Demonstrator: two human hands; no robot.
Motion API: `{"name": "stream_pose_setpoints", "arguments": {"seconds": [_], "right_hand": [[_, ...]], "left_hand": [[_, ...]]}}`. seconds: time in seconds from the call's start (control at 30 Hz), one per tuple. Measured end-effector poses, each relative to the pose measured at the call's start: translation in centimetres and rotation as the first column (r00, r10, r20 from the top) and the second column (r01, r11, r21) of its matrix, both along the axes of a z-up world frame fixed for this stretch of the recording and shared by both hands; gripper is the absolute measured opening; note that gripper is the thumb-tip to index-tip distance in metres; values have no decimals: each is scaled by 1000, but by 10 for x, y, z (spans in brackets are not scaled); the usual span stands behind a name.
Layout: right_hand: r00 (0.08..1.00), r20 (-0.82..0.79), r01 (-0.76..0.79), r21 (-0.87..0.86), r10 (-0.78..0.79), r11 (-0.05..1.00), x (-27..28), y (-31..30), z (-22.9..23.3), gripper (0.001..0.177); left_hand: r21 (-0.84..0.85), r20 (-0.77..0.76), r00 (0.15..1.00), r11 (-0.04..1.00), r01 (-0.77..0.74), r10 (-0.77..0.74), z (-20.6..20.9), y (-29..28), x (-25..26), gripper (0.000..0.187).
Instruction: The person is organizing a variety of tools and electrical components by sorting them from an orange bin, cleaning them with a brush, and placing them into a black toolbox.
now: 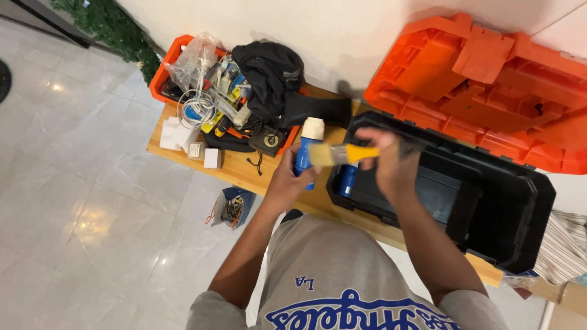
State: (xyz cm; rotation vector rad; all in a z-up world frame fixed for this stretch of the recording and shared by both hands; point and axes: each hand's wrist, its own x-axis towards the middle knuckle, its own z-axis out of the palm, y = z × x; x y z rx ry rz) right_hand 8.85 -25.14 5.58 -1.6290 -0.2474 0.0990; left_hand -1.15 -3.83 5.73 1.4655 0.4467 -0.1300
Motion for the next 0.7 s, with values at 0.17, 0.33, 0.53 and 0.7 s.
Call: {"name": "stream_pose_setpoints", "arguments": {"seconds": [0.17,0.33,0.53,0.7], "right_hand": [[939,319,-126,-32,129,992,-28,29,29,18],[938,335,88,21,-90,996,8,0,-28,12],[960,252,137,-43,-122,990,-20,11,4,18],[996,-15,85,-26,-85,996,-35,28,-27,16]], "left_hand": [[344,-154,987,935,90,-39,21,-12,9,91],[319,-88,995,948,-16,46,30,-9,6,87],[-224,25,979,956,-191,201,-25,4,13,73],[-592,-74,945,748,-299,319,-9,7,22,57]]}}
